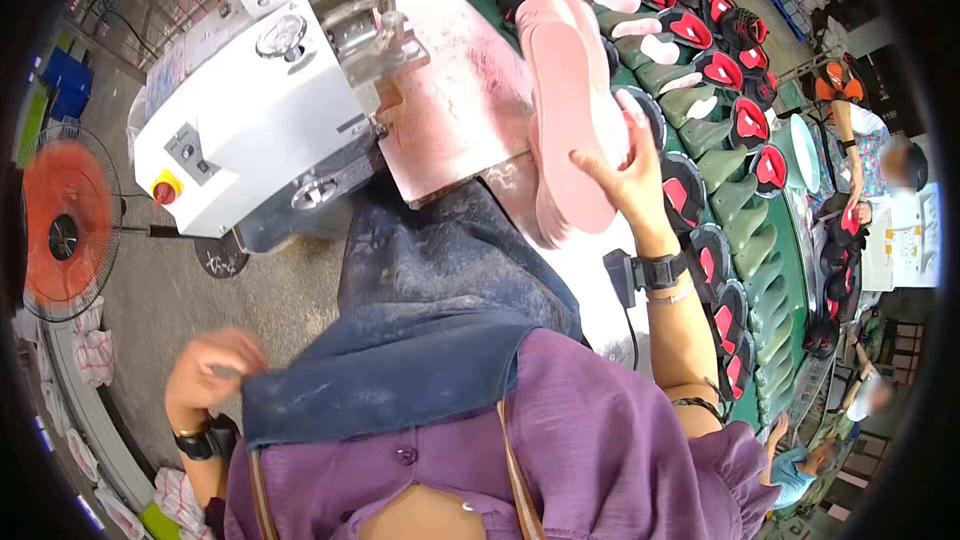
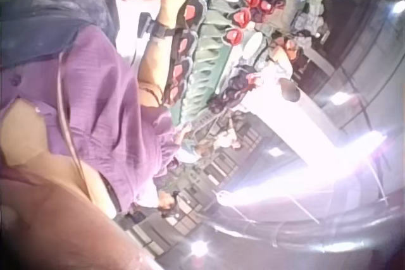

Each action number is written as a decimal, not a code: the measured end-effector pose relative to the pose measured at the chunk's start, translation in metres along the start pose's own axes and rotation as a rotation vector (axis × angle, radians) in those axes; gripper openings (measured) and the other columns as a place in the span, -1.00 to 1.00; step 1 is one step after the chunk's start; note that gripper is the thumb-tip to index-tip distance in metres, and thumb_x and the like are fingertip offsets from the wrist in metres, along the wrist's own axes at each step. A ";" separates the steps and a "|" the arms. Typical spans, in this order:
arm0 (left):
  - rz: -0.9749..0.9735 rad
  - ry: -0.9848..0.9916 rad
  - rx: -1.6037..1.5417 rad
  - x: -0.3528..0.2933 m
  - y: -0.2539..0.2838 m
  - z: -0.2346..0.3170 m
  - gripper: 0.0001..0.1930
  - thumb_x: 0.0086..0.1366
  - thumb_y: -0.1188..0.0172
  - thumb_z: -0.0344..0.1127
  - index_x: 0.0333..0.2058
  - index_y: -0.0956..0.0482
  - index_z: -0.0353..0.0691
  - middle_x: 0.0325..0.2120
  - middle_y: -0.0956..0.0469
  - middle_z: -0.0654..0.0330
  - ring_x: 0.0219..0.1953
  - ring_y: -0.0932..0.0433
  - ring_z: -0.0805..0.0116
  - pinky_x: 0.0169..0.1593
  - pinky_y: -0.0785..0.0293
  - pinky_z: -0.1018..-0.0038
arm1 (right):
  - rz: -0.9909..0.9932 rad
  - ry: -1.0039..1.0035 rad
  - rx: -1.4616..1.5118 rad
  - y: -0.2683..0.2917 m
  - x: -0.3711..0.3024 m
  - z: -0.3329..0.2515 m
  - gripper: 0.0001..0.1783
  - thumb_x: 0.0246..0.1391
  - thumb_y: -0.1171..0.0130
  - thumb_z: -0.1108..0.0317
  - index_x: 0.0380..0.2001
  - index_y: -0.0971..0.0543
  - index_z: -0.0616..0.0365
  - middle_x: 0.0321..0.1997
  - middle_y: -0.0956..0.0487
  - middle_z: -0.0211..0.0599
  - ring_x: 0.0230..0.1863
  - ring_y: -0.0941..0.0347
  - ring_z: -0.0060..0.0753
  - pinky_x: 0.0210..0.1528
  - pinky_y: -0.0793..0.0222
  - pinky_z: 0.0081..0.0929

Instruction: The recorder is seen applying adhesive to pink shoe insoles using a specialized roller machine and then placing them on a conveyor belt for further processing.

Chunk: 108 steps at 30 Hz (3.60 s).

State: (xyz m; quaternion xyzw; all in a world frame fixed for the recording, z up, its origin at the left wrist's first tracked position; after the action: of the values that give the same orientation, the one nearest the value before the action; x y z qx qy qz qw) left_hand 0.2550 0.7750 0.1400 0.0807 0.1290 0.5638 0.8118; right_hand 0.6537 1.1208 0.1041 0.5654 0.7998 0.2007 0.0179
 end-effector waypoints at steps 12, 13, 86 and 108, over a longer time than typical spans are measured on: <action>0.304 0.036 -0.439 0.257 -0.032 -0.007 -0.26 0.24 -0.31 -0.28 0.31 -0.15 -0.32 0.17 -0.33 0.08 0.19 -0.34 0.28 0.26 -0.28 0.33 | -0.320 -0.420 0.690 -0.071 -0.001 0.005 -0.05 -0.03 -0.34 0.43 0.36 -0.06 0.29 0.23 -0.36 -0.12 0.17 -0.38 -0.37 0.19 -0.32 -0.40; 0.352 -0.022 -0.455 0.283 -0.040 -0.006 -0.22 0.23 -0.31 -0.30 0.32 -0.09 -0.32 0.18 -0.31 0.07 0.20 -0.33 0.29 0.26 -0.27 0.33 | -0.350 -0.412 0.692 -0.075 -0.002 0.000 -0.07 -0.06 -0.39 0.40 0.34 -0.14 0.28 0.22 -0.38 -0.15 0.18 -0.37 -0.39 0.20 -0.31 -0.41; 0.342 0.435 -1.480 0.293 -0.110 -0.131 -0.51 0.25 -0.16 -0.17 0.09 -0.42 -0.32 -0.08 -0.57 0.03 -0.09 -0.59 0.19 0.06 -0.50 0.32 | -0.339 -0.613 0.680 -0.118 -0.048 0.081 -0.56 0.23 -0.12 0.47 0.16 -0.37 0.33 -0.01 -0.57 -0.33 -0.05 -0.49 -0.61 0.01 -0.40 -0.62; 0.308 0.522 -1.361 0.255 -0.115 -0.140 -0.56 0.25 -0.13 -0.31 0.05 -0.46 -0.47 -0.05 -0.58 -0.02 -0.02 -0.58 0.17 0.14 -0.45 0.34 | -0.232 -0.484 0.302 -0.169 0.119 0.093 -0.32 0.01 -0.24 0.40 0.19 -0.25 0.29 -0.39 -0.60 -0.21 -0.52 -0.55 -0.43 -0.58 -0.42 -0.55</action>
State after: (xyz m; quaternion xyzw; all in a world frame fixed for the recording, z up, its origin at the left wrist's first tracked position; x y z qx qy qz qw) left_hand 0.4002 0.9712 -0.0557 -0.5591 -0.0730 0.6272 0.5373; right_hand 0.4832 1.2098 -0.0158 0.4978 0.8524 -0.0646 0.1466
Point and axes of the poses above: each hand's wrist, its own x-axis towards the middle knuckle, its own y-axis out of the back of the hand, z = x × y, the point moved 4 cm from there along x, towards the middle knuckle
